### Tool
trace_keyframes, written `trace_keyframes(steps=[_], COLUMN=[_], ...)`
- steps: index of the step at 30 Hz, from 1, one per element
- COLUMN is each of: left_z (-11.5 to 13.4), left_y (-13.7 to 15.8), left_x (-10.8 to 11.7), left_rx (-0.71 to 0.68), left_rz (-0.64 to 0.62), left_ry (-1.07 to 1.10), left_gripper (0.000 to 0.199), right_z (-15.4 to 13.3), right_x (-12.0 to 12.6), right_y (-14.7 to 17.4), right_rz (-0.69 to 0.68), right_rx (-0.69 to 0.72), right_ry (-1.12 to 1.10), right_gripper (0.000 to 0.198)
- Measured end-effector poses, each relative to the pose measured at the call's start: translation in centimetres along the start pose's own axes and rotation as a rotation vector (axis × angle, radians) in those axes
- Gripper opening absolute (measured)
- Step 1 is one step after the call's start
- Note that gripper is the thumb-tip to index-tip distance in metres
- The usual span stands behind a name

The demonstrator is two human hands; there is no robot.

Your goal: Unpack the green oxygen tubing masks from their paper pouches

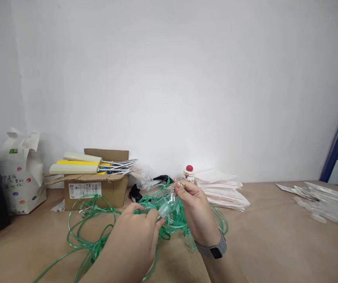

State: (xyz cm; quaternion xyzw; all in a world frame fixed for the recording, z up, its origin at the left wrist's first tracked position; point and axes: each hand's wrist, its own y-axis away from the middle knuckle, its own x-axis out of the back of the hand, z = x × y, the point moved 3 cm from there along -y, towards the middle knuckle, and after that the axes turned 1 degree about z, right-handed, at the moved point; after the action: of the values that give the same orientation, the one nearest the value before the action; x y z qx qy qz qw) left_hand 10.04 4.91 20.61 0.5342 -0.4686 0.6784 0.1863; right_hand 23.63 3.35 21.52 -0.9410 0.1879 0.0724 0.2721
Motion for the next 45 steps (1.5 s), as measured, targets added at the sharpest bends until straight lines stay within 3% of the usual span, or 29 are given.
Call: trace_keyframes(steps=[4, 6, 10, 12, 15, 18, 20, 23, 27, 31, 34, 37, 41, 45], left_z=[-0.5, -0.5, 0.2, -0.1, -1.9, -4.5, -5.8, -6.1, -5.1, -4.4, -3.5, -2.1, -1.0, -2.6], left_y=[0.2, 0.7, 2.2, 2.0, 0.4, -1.3, -1.7, -1.3, 0.0, 0.8, 1.0, 1.2, 1.4, 1.0], left_x=[-0.3, -0.3, 0.6, 1.4, 1.0, -1.0, -2.0, -1.8, 0.3, 1.6, 1.5, 1.3, 0.9, 1.0], left_rx=[0.077, 0.034, -0.164, -0.094, 0.118, 0.320, 0.428, 0.380, 0.313, 0.327, 0.300, 0.212, 0.104, 0.249], left_rz=[-0.023, -0.003, 0.042, 0.091, 0.113, 0.145, 0.204, 0.282, 0.389, 0.497, 0.426, 0.381, 0.469, 0.390], left_ry=[0.045, 0.087, 0.217, 0.275, 0.300, 0.149, 0.032, 0.048, 0.248, 0.605, 0.916, 0.780, 0.442, 0.632], left_gripper=[0.040, 0.038, 0.035, 0.036, 0.035, 0.036, 0.056, 0.072, 0.064, 0.065, 0.070, 0.062, 0.046, 0.038], right_z=[0.7, 1.0, 0.6, 0.2, -0.7, -1.5, -1.8, -2.2, -2.8, -3.0, -2.7, -2.1, -1.4, -1.6], right_x=[-0.4, 0.5, 5.7, 7.8, 8.8, 7.8, 6.7, 5.3, 4.2, 3.0, 1.6, 0.1, -1.2, -1.5], right_y=[0.0, -0.6, -2.6, -3.6, -4.2, -3.5, -2.9, -2.1, -1.2, -0.2, 0.6, 1.3, 1.8, 2.1], right_rz=[-0.020, 0.036, 0.570, 0.638, 0.599, 0.523, 0.421, 0.241, 0.067, -0.055, -0.127, -0.171, -0.229, -0.286], right_rx=[0.025, 0.062, 0.203, 0.175, 0.151, 0.155, 0.120, 0.033, -0.063, -0.153, -0.172, -0.161, -0.100, -0.026], right_ry=[0.058, 0.118, 0.129, 0.072, 0.028, 0.007, -0.012, -0.012, -0.046, -0.139, -0.117, 0.019, 0.156, 0.158], right_gripper=[0.028, 0.030, 0.034, 0.037, 0.038, 0.034, 0.031, 0.027, 0.020, 0.015, 0.018, 0.025, 0.029, 0.029])
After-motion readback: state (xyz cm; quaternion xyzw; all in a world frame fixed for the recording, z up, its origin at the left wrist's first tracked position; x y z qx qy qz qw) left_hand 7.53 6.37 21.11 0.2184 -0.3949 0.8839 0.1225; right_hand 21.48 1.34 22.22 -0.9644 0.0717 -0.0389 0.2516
